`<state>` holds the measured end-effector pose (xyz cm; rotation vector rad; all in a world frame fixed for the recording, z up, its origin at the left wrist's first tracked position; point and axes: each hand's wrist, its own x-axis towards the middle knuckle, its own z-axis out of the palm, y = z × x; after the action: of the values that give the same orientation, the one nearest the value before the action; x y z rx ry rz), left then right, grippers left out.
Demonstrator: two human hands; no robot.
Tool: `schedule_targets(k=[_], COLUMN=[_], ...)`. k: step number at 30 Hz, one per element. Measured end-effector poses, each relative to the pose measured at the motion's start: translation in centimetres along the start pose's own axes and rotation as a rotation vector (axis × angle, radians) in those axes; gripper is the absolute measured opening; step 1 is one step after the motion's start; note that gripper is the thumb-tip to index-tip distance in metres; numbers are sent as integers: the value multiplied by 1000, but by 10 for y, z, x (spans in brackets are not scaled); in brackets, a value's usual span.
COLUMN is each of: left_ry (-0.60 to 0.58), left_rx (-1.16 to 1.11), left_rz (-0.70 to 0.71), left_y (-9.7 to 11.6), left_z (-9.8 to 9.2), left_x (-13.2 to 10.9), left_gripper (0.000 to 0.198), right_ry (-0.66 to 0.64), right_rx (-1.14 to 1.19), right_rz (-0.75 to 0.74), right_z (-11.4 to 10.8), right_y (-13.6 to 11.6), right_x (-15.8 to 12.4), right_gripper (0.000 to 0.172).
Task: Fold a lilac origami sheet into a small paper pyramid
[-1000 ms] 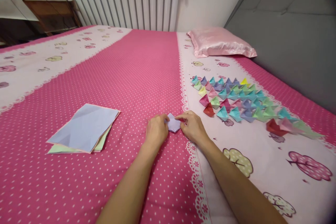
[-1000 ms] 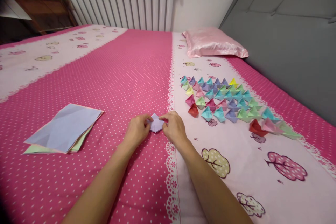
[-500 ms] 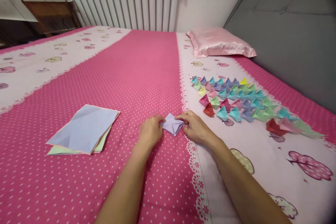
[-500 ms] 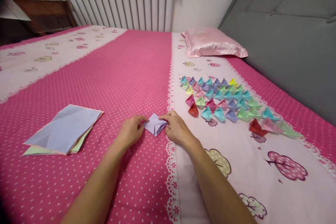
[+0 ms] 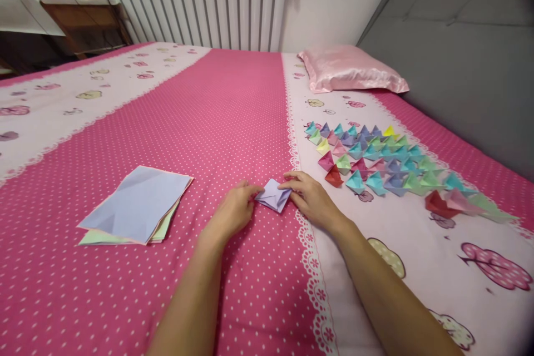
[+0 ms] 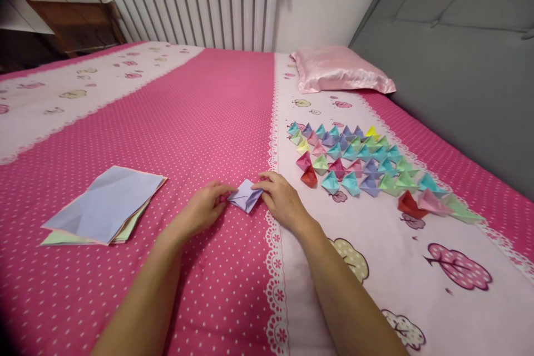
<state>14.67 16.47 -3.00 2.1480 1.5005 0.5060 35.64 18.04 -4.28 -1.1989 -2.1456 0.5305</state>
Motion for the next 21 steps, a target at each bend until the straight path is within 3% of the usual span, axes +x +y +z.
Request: schedule_targets(k=[5,9,11,16,21], left_ry=[117,32,8,29,43], left_rx=[-234,-751,-938,-1208,-1328], left_rz=[27,-91,-174,-359,-417], left_y=[9,19,23,32,35], left_z=[-6,-6,-4,3,8], left_x=[1,1,1,1,2], left_gripper=[35,29,28,32,28], right_ry=[131,45,16,27,160], right_rx=[346,769,882,896,755], right_rz=[171,416,469,431,327], right_z=[-3,-7,-7,-5,-3], right_y=[-10,-25,-32,-37,-34], right_x=[4,5,4,3,3], right_gripper=[19,22,23,32,59])
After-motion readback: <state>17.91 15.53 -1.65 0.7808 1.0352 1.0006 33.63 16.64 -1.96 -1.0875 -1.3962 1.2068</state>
